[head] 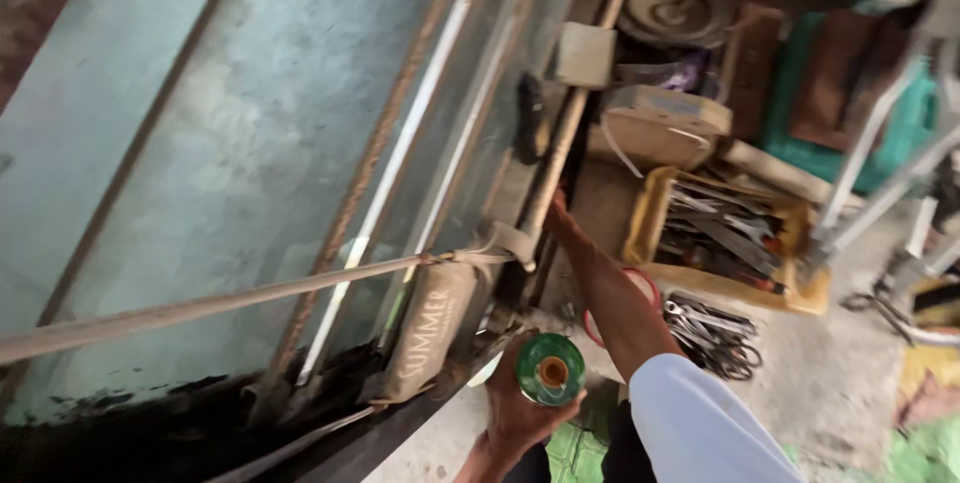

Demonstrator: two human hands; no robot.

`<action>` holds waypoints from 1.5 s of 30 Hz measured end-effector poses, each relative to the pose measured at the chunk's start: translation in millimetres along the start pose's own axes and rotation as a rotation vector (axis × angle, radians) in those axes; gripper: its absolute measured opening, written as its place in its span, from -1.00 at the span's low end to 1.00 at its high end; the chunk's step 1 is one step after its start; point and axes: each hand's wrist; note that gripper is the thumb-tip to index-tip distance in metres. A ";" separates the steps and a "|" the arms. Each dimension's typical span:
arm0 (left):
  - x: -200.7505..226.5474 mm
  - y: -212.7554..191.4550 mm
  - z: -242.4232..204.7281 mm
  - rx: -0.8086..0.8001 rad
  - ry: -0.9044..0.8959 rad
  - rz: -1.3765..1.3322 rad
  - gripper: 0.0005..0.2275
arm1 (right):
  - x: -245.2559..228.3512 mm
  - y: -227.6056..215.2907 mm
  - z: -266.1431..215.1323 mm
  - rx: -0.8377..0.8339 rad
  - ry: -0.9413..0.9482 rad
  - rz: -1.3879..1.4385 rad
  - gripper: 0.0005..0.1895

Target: The person pours a clear liquid from a large white plastic jug into a small green bottle using a blue funnel. They then retrieve two empty water bottles from a cluttered storage area and return to the floor. The person pours the same clear liquid from the white jug into one of the water bottles, then pours a green liquid from a green jug into the other water bottle, using the funnel for both transfers.

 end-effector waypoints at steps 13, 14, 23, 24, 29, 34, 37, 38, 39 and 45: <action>-9.3 2.3 -6.8 0.066 0.008 0.071 -0.19 | 14.4 1.4 0.6 0.039 -0.004 -0.016 -0.43; -9.3 1.9 -5.6 0.058 -0.005 0.074 -0.19 | 13.9 -0.1 1.8 0.033 -0.001 -0.020 -0.43; -11.1 8.5 -2.3 0.038 0.038 -0.079 -0.26 | -2.9 -17.5 20.4 0.033 0.002 -0.071 -0.44; -12.1 9.7 -1.8 0.042 0.039 -0.085 -0.25 | -4.2 -18.3 22.2 0.035 0.002 -0.074 -0.44; -14.7 8.3 -1.7 0.083 0.110 -0.062 -0.22 | -10.5 -12.1 28.1 0.024 0.001 -0.087 -0.44; -9.2 4.1 -5.6 0.055 0.109 -0.064 -0.27 | -9.5 -16.8 22.5 0.017 0.003 -0.119 -0.44; -3.6 2.5 -4.9 0.033 0.095 -0.064 -0.28 | -14.6 -18.0 21.3 0.023 -0.010 -0.127 -0.45; -1.9 2.6 -5.2 0.028 0.087 -0.054 -0.28 | -15.6 -17.9 20.2 0.026 -0.016 -0.129 -0.45; -0.3 3.3 -5.5 0.023 0.083 -0.058 -0.28 | -16.4 -18.4 19.1 0.026 -0.022 -0.129 -0.45; 2.1 6.5 -3.3 0.021 0.024 -0.054 -0.35 | -28.3 -24.1 15.8 0.025 -0.046 -0.150 -0.45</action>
Point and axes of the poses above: each hand's wrist, its own z-axis towards the middle knuckle, its own y-axis out of the palm, x = y × z, and after that the axes turned 2 degrees about -z, right-handed
